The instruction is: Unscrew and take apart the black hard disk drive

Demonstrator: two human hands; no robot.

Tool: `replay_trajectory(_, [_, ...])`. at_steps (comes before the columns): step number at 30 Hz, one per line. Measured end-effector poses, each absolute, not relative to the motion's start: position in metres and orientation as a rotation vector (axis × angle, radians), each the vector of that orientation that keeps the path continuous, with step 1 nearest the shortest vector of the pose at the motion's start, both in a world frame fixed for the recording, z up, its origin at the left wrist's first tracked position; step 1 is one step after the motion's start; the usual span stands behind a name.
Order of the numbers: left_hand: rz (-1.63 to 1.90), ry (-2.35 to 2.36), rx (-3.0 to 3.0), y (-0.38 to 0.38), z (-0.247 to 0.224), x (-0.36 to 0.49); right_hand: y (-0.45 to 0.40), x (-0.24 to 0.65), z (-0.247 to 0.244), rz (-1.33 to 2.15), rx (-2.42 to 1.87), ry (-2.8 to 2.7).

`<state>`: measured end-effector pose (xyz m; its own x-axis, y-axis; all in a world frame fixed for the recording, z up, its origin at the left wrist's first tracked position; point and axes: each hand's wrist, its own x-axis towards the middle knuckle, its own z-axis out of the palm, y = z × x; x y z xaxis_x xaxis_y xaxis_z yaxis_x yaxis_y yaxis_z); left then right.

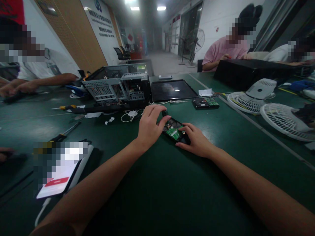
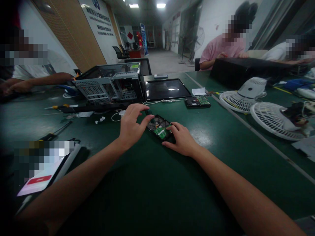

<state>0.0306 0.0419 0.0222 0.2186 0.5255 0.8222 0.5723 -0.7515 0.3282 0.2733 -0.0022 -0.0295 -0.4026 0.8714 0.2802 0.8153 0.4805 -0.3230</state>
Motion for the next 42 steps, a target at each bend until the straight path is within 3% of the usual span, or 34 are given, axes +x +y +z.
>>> replay_trajectory(11, [-1.491,-1.101,-2.444,0.0430,0.0259,0.0278,-0.0025,0.2734,-0.0296,0.199,-1.412,-2.313])
replay_trajectory(42, [-1.706,-1.133,-2.494,0.0392,0.0238,0.0329,-0.0027,0.2732,-0.0291,0.193,-1.416,-2.327])
